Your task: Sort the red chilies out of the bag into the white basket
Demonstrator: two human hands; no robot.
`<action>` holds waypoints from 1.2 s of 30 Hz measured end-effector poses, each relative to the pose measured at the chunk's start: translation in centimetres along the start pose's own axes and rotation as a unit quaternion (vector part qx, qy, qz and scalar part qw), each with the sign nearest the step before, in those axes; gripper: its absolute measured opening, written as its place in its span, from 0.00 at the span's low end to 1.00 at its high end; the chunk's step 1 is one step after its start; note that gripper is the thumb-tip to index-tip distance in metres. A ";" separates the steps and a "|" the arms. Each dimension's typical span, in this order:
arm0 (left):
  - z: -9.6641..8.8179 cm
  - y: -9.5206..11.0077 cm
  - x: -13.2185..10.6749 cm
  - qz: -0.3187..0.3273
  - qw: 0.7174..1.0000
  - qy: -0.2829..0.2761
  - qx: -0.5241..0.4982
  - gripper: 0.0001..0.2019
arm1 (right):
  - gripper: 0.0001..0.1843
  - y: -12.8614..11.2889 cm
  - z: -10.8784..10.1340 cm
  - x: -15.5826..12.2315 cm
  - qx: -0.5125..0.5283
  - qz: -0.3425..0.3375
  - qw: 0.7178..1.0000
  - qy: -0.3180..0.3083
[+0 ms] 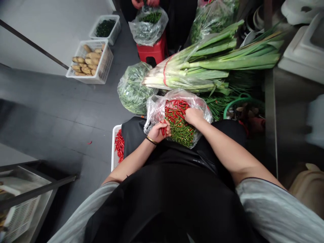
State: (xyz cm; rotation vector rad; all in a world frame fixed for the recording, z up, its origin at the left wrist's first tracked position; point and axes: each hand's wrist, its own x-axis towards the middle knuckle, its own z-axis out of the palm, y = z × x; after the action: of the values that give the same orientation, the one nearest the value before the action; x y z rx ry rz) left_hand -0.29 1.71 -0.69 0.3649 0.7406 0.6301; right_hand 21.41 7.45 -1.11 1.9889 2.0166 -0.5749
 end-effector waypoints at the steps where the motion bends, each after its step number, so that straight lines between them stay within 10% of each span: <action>1: 0.1 0.0 0.1 0.003 1.000 0.009 0.005 0.12 | 0.17 0.0 0.0 -0.1 0.019 0.018 1.000 0.001; 3: 0.3 -0.1 0.3 0.001 0.999 0.041 0.019 0.15 | 0.14 -0.2 0.0 -1.2 0.075 0.037 0.996 0.011; 8: 0.7 -0.6 1.2 0.010 0.996 0.081 0.047 0.19 | 0.13 -2.1 0.9 -6.7 0.257 -0.165 0.950 0.059; 15: 1.2 -1.6 -0.3 0.202 0.948 0.087 0.232 0.20 | 0.24 -3.9 3.1 -9.2 0.529 -0.099 0.809 -0.236; 22: 2.4 -0.6 -0.8 0.115 0.993 0.015 -0.021 0.22 | 0.18 -5.2 -1.1 -12.0 0.315 -0.380 0.870 0.018; 25: 2.1 -0.3 -0.7 0.068 0.995 0.015 -0.069 0.19 | 0.18 -5.3 -1.5 -12.7 0.190 -0.473 0.860 -0.016; 30: 0.9 0.2 -0.4 0.039 0.991 0.025 -0.125 0.16 | 0.24 -2.6 -2.1 -7.6 -0.023 -0.191 0.981 -0.026; 36: 0.7 0.5 0.1 -0.061 0.991 0.055 -0.103 0.10 | 0.20 -0.9 -1.1 -1.1 -0.112 -0.015 0.991 -0.066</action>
State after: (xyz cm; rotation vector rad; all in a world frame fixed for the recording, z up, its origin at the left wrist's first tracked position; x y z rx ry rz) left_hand 0.08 2.11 0.01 0.0939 0.7887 0.6082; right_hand 20.63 7.03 0.47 1.7469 1.9406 -0.4518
